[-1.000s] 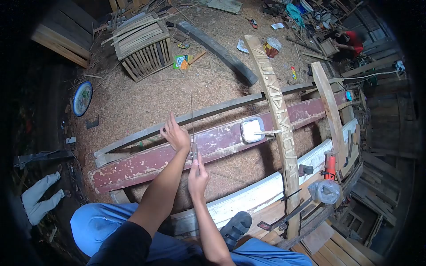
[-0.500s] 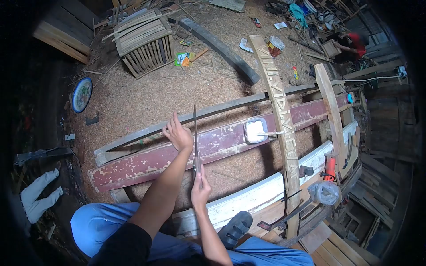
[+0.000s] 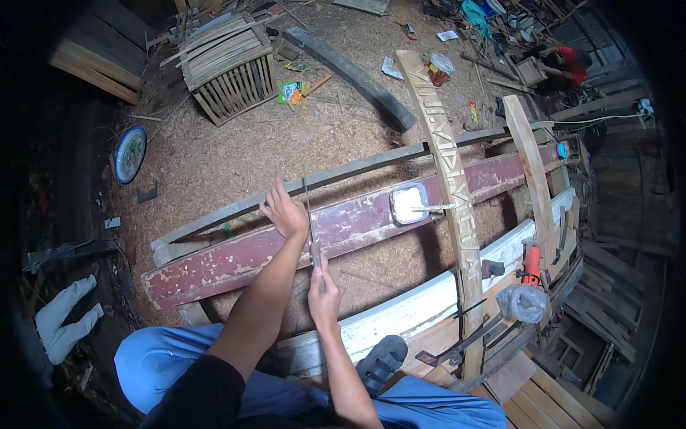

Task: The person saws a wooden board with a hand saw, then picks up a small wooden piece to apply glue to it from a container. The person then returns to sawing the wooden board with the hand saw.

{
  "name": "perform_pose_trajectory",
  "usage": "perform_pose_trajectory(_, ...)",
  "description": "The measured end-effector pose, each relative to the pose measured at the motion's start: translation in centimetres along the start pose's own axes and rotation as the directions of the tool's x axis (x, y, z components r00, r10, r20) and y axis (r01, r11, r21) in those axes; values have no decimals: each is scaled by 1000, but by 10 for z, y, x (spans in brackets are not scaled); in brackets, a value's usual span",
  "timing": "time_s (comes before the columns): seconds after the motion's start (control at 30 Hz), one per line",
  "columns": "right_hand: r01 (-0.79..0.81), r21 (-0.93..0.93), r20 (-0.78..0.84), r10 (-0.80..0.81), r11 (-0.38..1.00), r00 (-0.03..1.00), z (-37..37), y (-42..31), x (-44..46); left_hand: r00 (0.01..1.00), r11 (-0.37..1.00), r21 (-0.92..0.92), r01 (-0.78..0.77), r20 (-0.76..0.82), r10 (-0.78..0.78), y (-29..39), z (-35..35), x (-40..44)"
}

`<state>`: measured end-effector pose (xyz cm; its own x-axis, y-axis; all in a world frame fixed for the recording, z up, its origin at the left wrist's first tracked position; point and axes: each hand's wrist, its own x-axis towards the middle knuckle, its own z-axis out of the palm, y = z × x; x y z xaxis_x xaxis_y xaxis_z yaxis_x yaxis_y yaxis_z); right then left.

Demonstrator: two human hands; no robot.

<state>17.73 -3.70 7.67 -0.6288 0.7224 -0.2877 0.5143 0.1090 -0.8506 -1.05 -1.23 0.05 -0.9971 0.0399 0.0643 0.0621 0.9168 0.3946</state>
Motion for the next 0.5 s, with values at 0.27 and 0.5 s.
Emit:
perform_pose_trajectory(0.27, -23, 21, -41, 24, 1000, 999, 6, 9, -18, 996, 998, -61, -3, -89, -3, 6, -3, -1)
perform_pose_trajectory(0.5, -110, 109, -77, 119, 988, 990, -9, 10, -57, 996, 999, -52, -8, -84, 4, 5, -1, 1)
